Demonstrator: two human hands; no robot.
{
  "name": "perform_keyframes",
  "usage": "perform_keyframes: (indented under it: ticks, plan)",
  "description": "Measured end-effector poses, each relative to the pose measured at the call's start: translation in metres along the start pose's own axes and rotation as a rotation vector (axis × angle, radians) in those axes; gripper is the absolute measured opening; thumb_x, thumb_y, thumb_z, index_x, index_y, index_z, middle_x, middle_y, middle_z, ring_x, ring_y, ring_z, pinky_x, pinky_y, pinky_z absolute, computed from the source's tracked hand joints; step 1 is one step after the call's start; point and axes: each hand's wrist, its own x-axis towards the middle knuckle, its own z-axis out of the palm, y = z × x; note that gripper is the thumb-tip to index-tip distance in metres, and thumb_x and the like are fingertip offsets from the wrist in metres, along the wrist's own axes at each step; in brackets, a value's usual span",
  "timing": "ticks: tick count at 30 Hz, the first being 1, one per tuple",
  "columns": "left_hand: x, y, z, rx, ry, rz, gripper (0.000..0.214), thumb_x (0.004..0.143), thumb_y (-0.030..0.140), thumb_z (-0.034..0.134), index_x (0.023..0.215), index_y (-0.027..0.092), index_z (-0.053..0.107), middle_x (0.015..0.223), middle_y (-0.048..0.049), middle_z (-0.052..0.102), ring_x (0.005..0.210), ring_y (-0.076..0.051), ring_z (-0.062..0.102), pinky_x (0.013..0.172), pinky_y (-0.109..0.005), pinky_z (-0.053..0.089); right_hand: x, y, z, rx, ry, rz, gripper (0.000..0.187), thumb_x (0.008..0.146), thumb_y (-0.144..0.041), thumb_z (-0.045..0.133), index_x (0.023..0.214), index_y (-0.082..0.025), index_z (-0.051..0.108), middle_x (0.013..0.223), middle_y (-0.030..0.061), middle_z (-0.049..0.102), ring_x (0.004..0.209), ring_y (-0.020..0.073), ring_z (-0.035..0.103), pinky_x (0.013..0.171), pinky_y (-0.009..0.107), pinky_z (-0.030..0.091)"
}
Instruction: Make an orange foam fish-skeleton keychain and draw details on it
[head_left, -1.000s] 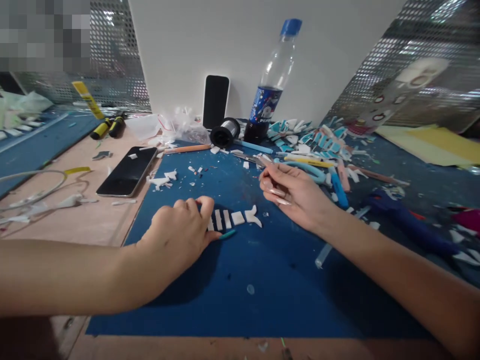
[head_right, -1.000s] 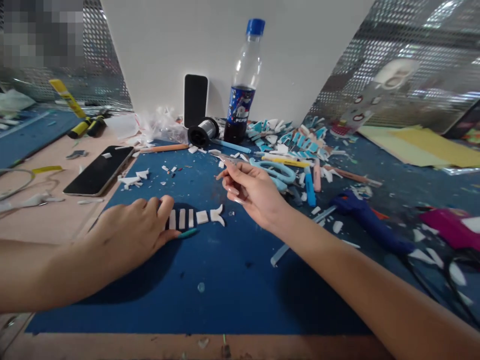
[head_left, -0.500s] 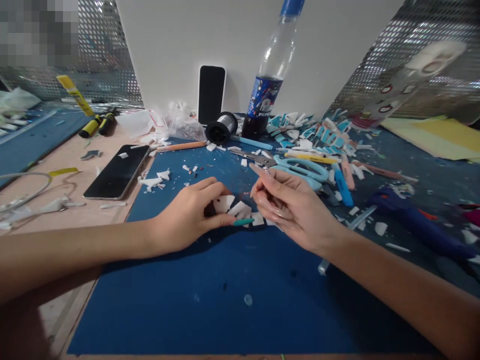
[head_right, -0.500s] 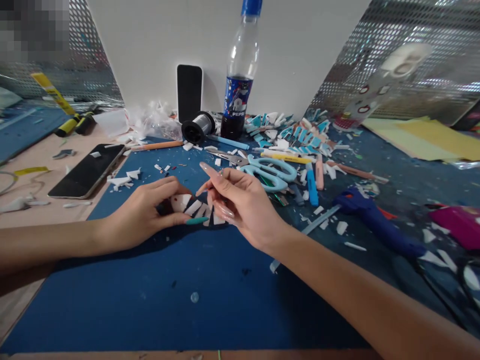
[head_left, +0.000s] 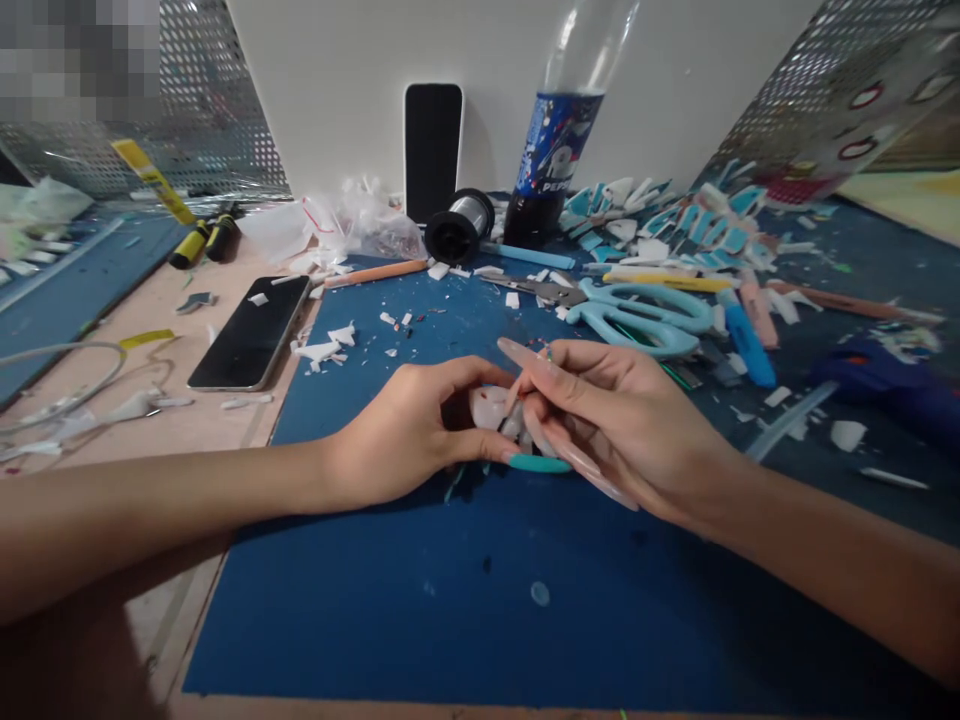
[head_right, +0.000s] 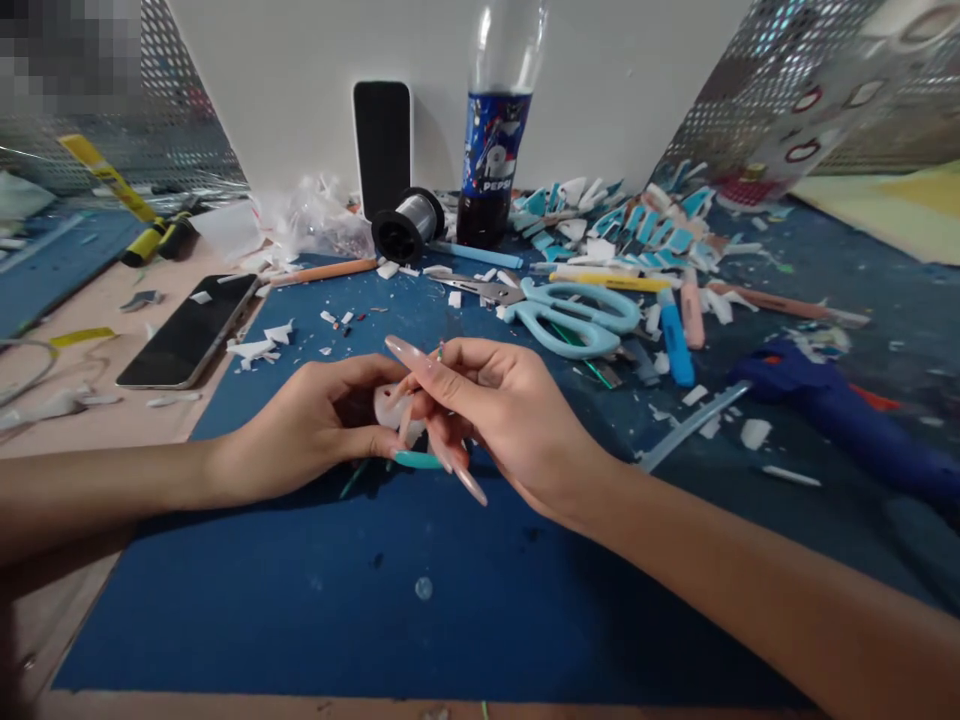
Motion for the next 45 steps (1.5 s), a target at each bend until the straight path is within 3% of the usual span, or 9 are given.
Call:
perform_keyframes:
  ticks: [4, 7, 21, 26, 30, 33, 36, 40, 45]
  plan:
    - [0.0, -0.001, 0.0, -0.055, -0.023, 0.025, 0.035, 0.073, 0.033, 0.074, 0.102, 0.019, 0.06, 0.083, -0.0012, 0.065, 0.074, -0.016, 0.062, 0.066, -0.025, 0.049, 0.001, 0.0, 0.001, 0.029, 0.021, 0.028, 0.025, 0.07, -0.036, 0.076, 0.061, -0.016, 0.064, 0.051, -0.0022, 0.06, 0.035, 0.0063, 0.052, 0.028, 0.014, 0.041]
    - [0.001, -0.001, 0.0, -0.064, -0.002, 0.012, 0.036, 0.072, 0.032, 0.075, 0.101, 0.019, 0.059, 0.083, -0.0006, 0.065, 0.073, -0.016, 0.062, 0.064, -0.024, 0.049, 0.002, 0.001, 0.001, 0.049, 0.028, 0.037, 0.024, 0.069, -0.035, 0.077, 0.061, -0.015, 0.065, 0.053, -0.0014, 0.061, 0.039, 0.0059, 0.054, 0.033, 0.013, 0.045]
    - [-0.005, 0.003, 0.002, 0.147, 0.079, 0.121, 0.051, 0.074, 0.039, 0.073, 0.114, 0.021, 0.046, 0.064, 0.0054, 0.058, 0.055, -0.012, 0.058, 0.054, -0.023, 0.042, 0.0, 0.002, 0.003, -0.032, 0.013, 0.01, 0.027, 0.073, -0.033, 0.075, 0.06, -0.015, 0.06, 0.056, 0.0002, 0.064, 0.043, 0.0075, 0.057, 0.036, 0.015, 0.048]
    - [-0.007, 0.002, 0.002, 0.168, 0.057, 0.184, 0.051, 0.078, 0.039, 0.07, 0.117, 0.02, 0.043, 0.068, 0.0045, 0.059, 0.061, -0.012, 0.06, 0.055, -0.021, 0.044, -0.001, 0.003, 0.002, -0.024, -0.017, -0.039, 0.024, 0.078, -0.031, 0.071, 0.064, -0.015, 0.059, 0.058, -0.0001, 0.064, 0.043, 0.0079, 0.057, 0.034, 0.016, 0.046]
    - [-0.005, -0.002, 0.0, 0.066, 0.043, 0.223, 0.047, 0.079, 0.034, 0.069, 0.117, 0.019, 0.046, 0.069, 0.0042, 0.058, 0.058, -0.011, 0.059, 0.052, -0.021, 0.045, -0.004, 0.004, 0.0, -0.068, 0.032, -0.186, 0.019, 0.083, -0.029, 0.065, 0.07, -0.015, 0.063, 0.06, -0.0018, 0.062, 0.044, 0.007, 0.058, 0.037, 0.016, 0.048]
    - [-0.002, -0.005, 0.0, -0.007, 0.017, 0.194, 0.045, 0.079, 0.03, 0.069, 0.117, 0.019, 0.048, 0.076, 0.0015, 0.062, 0.063, -0.012, 0.061, 0.055, -0.021, 0.049, -0.009, 0.006, 0.0, -0.267, 0.11, -0.412, 0.015, 0.086, -0.024, 0.062, 0.073, -0.016, 0.063, 0.062, -0.0023, 0.062, 0.049, 0.0071, 0.06, 0.045, 0.018, 0.052]
    - [0.0, -0.007, -0.001, -0.059, 0.018, 0.169, 0.037, 0.078, 0.027, 0.07, 0.111, 0.021, 0.054, 0.08, -0.0004, 0.064, 0.068, -0.014, 0.063, 0.06, -0.024, 0.052, -0.013, 0.008, -0.001, -0.505, 0.184, -0.618, 0.011, 0.087, -0.02, 0.061, 0.076, -0.017, 0.061, 0.066, -0.001, 0.063, 0.048, 0.0069, 0.059, 0.043, 0.02, 0.049]
    - [0.0, -0.005, 0.0, -0.068, 0.032, 0.129, 0.027, 0.075, 0.025, 0.072, 0.098, 0.018, 0.058, 0.077, -0.0018, 0.065, 0.067, -0.016, 0.065, 0.059, -0.026, 0.053, -0.015, 0.008, -0.001, -0.594, 0.175, -0.619, 0.009, 0.087, -0.02, 0.06, 0.077, -0.019, 0.061, 0.067, -0.0011, 0.063, 0.046, 0.0073, 0.057, 0.038, 0.021, 0.045]
    - [-0.003, -0.002, 0.001, 0.021, 0.058, 0.162, 0.033, 0.073, 0.025, 0.074, 0.1, 0.017, 0.056, 0.075, -0.0017, 0.067, 0.064, -0.016, 0.066, 0.055, -0.025, 0.053, -0.014, 0.006, 0.0, -0.642, 0.126, -0.555, 0.016, 0.088, -0.026, 0.058, 0.073, -0.022, 0.059, 0.061, -0.0021, 0.062, 0.044, 0.0073, 0.055, 0.04, 0.021, 0.043]
